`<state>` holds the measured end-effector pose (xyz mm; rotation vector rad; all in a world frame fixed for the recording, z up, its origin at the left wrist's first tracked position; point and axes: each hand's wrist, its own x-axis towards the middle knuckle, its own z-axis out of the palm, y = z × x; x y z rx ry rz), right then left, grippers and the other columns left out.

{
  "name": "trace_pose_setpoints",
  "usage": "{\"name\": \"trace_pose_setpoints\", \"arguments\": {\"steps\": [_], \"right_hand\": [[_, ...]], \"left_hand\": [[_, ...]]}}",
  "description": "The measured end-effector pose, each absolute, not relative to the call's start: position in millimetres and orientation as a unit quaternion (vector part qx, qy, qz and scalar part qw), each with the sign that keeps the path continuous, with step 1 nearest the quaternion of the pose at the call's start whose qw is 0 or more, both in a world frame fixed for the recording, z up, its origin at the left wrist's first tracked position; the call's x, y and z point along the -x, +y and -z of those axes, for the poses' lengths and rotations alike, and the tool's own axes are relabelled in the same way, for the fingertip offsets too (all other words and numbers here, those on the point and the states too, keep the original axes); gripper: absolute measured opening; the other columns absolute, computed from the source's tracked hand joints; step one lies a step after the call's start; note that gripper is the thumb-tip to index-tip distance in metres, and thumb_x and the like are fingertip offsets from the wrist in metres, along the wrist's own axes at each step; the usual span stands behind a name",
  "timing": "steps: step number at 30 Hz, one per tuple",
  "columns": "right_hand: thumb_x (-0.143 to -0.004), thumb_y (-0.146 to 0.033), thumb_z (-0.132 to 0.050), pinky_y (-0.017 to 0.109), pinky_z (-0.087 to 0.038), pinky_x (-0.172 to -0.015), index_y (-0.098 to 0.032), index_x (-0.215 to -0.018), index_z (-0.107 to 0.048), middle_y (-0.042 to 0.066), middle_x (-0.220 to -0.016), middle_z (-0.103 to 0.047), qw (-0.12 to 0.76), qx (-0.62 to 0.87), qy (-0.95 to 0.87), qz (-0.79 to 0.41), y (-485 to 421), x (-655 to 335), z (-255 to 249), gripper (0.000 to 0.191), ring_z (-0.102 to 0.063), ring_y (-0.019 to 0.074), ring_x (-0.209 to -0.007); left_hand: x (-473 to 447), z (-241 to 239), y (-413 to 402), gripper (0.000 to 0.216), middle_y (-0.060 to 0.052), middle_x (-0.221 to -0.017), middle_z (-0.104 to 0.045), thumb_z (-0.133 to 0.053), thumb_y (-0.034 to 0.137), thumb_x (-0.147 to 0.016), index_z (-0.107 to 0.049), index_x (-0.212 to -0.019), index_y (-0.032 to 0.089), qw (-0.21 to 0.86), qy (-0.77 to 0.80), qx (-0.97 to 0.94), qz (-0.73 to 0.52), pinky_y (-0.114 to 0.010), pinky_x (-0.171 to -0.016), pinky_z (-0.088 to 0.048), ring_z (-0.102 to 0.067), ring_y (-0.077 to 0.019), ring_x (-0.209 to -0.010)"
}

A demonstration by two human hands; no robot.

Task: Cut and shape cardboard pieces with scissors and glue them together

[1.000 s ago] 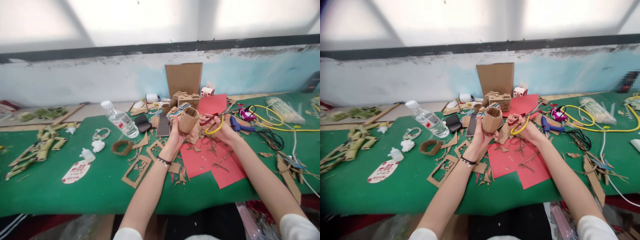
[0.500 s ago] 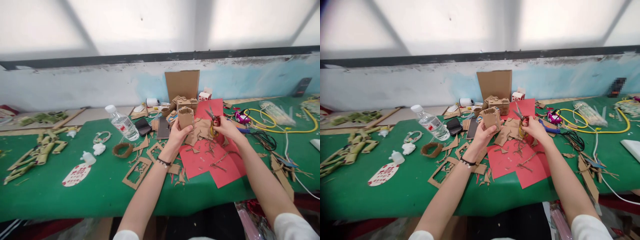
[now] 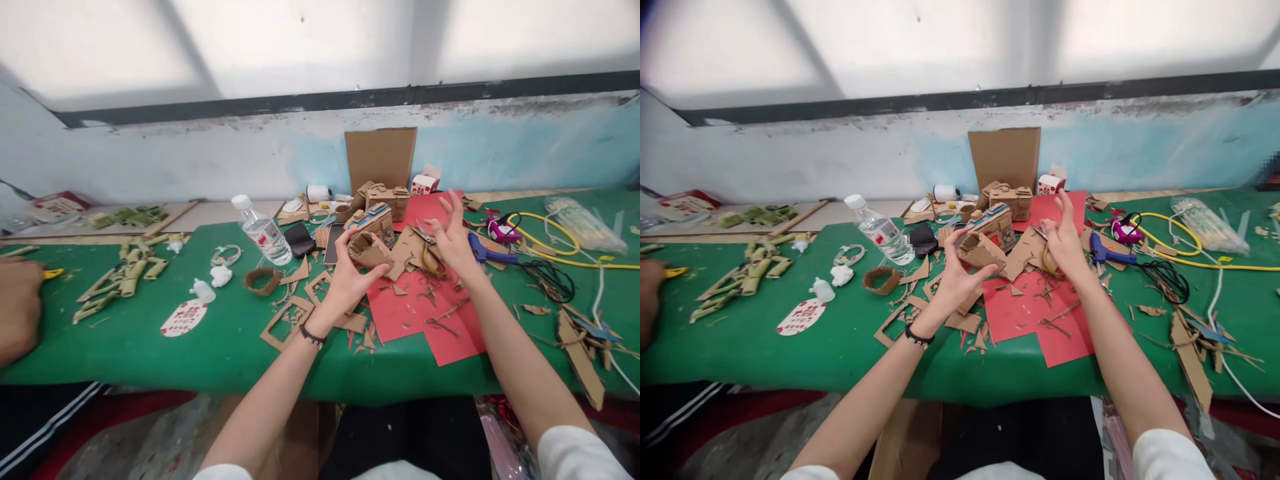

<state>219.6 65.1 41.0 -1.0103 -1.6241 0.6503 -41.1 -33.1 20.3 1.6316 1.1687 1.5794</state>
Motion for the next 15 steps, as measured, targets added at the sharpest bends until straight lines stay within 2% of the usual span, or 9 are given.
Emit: {"name": "trace_pose_setpoints", "arguments": {"steps": [1, 2, 3, 4, 6, 8, 11, 13, 15], "right_hand": [[-0.103, -0.075, -0.064, 0.050, -0.059, -0.116, -0.044, -0.181, -0.020, 0.011, -0.188, -0.032, 0.555, 0.372, -0.663, -0.338, 61.0, -208.3, -42.4, 0.094, -0.074, 0.0302, -0.135], [-0.101, -0.077, -0.066, 0.050, -0.059, -0.117, -0.049, -0.179, -0.022, 0.006, -0.189, -0.030, 0.551, 0.332, -0.652, -0.402, 56.4, -196.6, -43.4, 0.094, -0.068, 0.0299, -0.145], [-0.100, -0.080, -0.065, 0.050, -0.058, -0.119, -0.052, -0.177, -0.030, 0.002, -0.188, -0.033, 0.538, 0.302, -0.640, -0.457, 51.7, -185.0, -44.2, 0.089, -0.063, 0.0297, -0.152], [-0.099, -0.085, -0.061, 0.051, -0.055, -0.122, -0.052, -0.171, -0.043, -0.001, -0.185, -0.039, 0.526, 0.277, -0.629, -0.501, 47.0, -173.8, -44.6, 0.081, -0.059, 0.0291, -0.156], [-0.099, -0.090, -0.055, 0.050, -0.050, -0.128, -0.044, -0.152, -0.069, -0.001, -0.172, -0.059, 0.511, 0.232, -0.599, -0.571, 39.1, -153.6, -44.0, 0.072, -0.061, 0.0285, -0.154], [-0.099, -0.089, -0.055, 0.046, -0.055, -0.124, -0.033, -0.127, -0.083, 0.004, -0.146, -0.079, 0.531, 0.214, -0.539, -0.618, 33.8, -137.3, -40.0, 0.069, -0.070, 0.0286, -0.142], [-0.093, -0.085, -0.066, 0.041, -0.067, -0.101, -0.025, -0.104, -0.081, 0.006, -0.110, -0.086, 0.565, 0.203, -0.395, -0.695, 30.3, -120.1, -25.7, 0.062, -0.080, 0.0290, -0.119], [-0.090, -0.078, -0.071, 0.038, -0.069, -0.090, -0.024, -0.098, -0.075, 0.006, -0.101, -0.085, 0.578, 0.203, -0.305, -0.729, 29.7, -114.2, -12.5, 0.054, -0.081, 0.0271, -0.106], [-0.090, -0.062, -0.074, 0.035, -0.069, -0.086, -0.026, -0.101, -0.069, 0.003, -0.104, -0.084, 0.618, 0.213, -0.257, -0.712, 31.1, -114.3, -0.6, 0.037, -0.081, 0.0232, -0.100]], "left_hand": [[38.9, -21.3, -32.2, 0.106, -0.017, -0.165, -0.052, -0.098, 0.053, -0.082, -0.033, -0.163, 0.033, 0.296, 0.435, -0.608, -0.594, -0.059, -0.125, -0.055, -0.064, -0.0364, -0.146], [36.2, -23.3, -31.3, 0.107, -0.017, -0.169, -0.049, -0.097, 0.054, -0.084, -0.031, -0.165, 0.034, 0.301, 0.431, -0.606, -0.597, -0.059, -0.125, -0.055, -0.063, -0.0368, -0.148], [33.1, -26.0, -30.4, 0.106, -0.017, -0.172, -0.046, -0.095, 0.054, -0.085, -0.031, -0.166, 0.034, 0.301, 0.427, -0.611, -0.595, -0.059, -0.126, -0.054, -0.062, -0.0371, -0.151], [29.6, -29.1, -29.8, 0.103, -0.017, -0.174, -0.044, -0.094, 0.053, -0.087, -0.032, -0.167, 0.034, 0.295, 0.423, -0.623, -0.588, -0.059, -0.128, -0.052, -0.059, -0.0372, -0.154], [21.1, -35.0, -28.8, 0.098, -0.017, -0.173, -0.045, -0.093, 0.049, -0.089, -0.034, -0.165, 0.032, 0.279, 0.405, -0.661, -0.566, -0.057, -0.132, -0.048, -0.054, -0.0365, -0.159], [10.2, -38.2, -28.0, 0.092, -0.017, -0.169, -0.049, -0.091, 0.045, -0.090, -0.036, -0.162, 0.029, 0.261, 0.384, -0.688, -0.558, -0.054, -0.131, -0.049, -0.056, -0.0345, -0.157], [-10.7, -34.9, -25.9, 0.078, -0.014, -0.155, -0.061, -0.091, 0.038, -0.089, -0.045, -0.151, 0.028, 0.211, 0.402, -0.665, -0.593, -0.052, -0.127, -0.054, -0.066, -0.0317, -0.145], [-24.9, -28.1, -23.8, 0.080, -0.011, -0.146, -0.066, -0.095, 0.035, -0.083, -0.048, -0.148, 0.029, 0.177, 0.460, -0.641, -0.588, -0.051, -0.122, -0.057, -0.073, -0.0311, -0.134], [-35.9, -20.4, -20.9, 0.080, -0.009, -0.142, -0.069, -0.095, 0.032, -0.081, -0.049, -0.147, 0.030, 0.161, 0.489, -0.631, -0.581, -0.049, -0.115, -0.062, -0.076, -0.0298, -0.126]]}}
